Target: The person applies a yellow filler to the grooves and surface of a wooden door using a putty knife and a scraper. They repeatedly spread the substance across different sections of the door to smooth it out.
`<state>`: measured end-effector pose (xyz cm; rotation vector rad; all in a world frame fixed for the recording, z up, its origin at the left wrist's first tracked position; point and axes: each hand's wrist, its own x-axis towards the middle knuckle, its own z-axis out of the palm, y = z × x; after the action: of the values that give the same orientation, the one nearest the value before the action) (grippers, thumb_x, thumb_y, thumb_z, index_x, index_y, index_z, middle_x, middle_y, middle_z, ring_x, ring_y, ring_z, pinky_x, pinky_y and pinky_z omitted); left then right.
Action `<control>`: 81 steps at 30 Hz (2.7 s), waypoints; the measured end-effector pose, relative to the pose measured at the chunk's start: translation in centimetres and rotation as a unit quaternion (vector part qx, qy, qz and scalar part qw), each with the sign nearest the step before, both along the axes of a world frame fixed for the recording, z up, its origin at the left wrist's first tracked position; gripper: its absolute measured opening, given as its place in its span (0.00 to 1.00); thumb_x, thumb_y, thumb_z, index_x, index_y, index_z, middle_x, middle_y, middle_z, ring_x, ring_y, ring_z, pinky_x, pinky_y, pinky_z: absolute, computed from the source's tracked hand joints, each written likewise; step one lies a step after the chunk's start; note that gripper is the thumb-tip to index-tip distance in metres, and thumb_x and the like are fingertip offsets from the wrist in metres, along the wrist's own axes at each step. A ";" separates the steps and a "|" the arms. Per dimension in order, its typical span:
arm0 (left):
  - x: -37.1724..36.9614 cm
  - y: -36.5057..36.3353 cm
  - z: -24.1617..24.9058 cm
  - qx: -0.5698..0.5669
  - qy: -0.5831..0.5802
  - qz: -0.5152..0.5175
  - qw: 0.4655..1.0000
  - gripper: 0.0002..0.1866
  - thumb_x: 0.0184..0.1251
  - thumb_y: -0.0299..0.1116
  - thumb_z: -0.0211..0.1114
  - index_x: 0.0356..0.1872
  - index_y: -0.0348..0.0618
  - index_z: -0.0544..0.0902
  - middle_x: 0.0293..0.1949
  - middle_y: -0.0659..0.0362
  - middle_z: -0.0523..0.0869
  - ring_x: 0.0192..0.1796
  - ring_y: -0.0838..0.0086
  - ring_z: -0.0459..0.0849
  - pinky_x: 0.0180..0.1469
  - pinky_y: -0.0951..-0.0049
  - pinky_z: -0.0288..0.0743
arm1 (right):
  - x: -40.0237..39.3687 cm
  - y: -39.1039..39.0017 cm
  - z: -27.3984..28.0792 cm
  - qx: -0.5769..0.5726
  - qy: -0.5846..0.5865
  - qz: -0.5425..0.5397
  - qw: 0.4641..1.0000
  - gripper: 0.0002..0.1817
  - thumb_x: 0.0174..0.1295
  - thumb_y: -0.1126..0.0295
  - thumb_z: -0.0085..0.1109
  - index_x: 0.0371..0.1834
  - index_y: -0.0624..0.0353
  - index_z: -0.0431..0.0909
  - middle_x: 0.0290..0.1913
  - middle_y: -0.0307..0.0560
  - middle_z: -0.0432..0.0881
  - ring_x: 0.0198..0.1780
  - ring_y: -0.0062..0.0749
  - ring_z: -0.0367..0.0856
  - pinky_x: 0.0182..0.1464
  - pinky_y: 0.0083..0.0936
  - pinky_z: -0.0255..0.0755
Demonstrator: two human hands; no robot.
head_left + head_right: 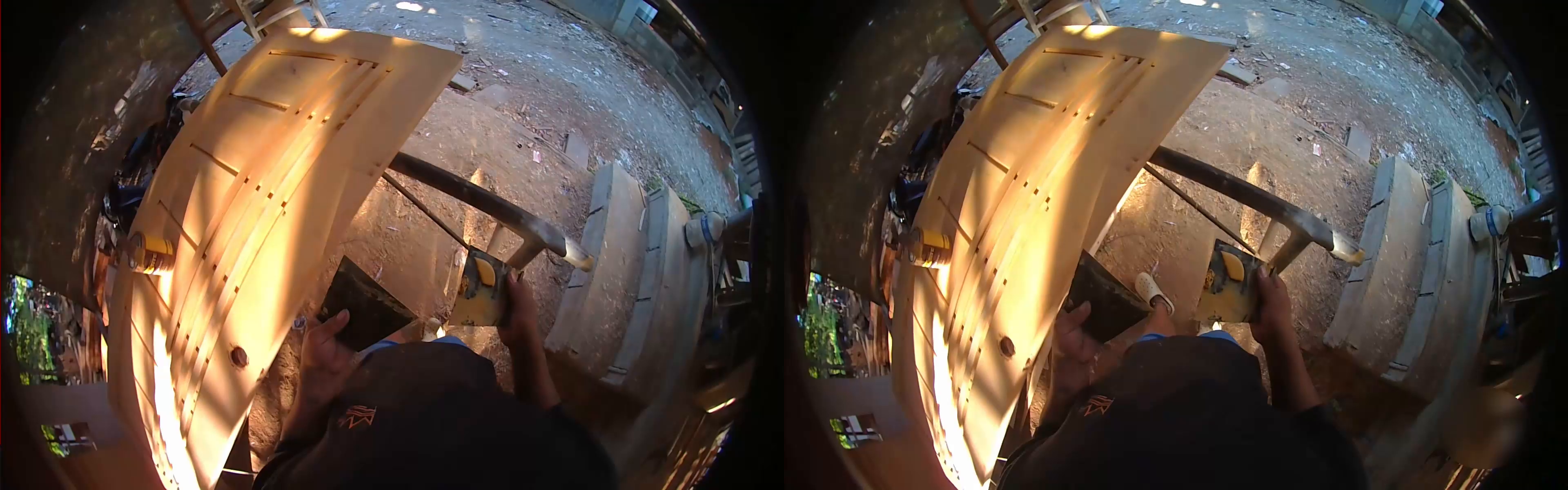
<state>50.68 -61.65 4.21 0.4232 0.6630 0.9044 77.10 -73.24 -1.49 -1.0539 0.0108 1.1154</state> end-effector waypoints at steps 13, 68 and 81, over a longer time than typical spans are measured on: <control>-8.2 19.6 2.0 0.232 0.198 -0.015 0.952 0.27 0.55 0.18 0.60 0.59 0.31 0.71 0.52 0.54 0.79 0.54 0.69 0.77 0.60 0.68 0.67 | -5.2 22.6 6.4 0.041 -0.093 0.097 0.990 0.16 0.68 0.64 0.49 0.52 0.64 0.71 0.45 0.45 0.80 0.44 0.27 0.80 0.47 0.26 0.76; 8.5 48.9 3.1 0.665 0.520 -0.134 0.519 0.22 0.55 0.13 0.55 0.51 0.45 0.79 0.52 0.51 0.78 0.55 0.55 0.77 0.59 0.60 0.73 | 5.9 51.4 2.2 0.060 -0.115 0.296 0.946 0.18 0.68 0.59 0.49 0.44 0.67 0.73 0.37 0.43 0.81 0.38 0.22 0.79 0.43 0.21 0.75; 11.9 56.6 7.5 0.625 0.508 -0.339 0.486 0.23 0.52 0.11 0.50 0.49 0.39 0.79 0.47 0.49 0.81 0.52 0.54 0.79 0.57 0.66 0.71 | 7.5 52.3 -0.3 0.043 -0.209 0.213 0.953 0.16 0.69 0.60 0.49 0.38 0.66 0.75 0.30 0.36 0.77 0.33 0.15 0.71 0.37 0.19 0.68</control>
<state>62.59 -5.09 11.76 2.5292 0.6435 0.0563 84.60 -20.94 -1.81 -1.2296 -0.6240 1.2406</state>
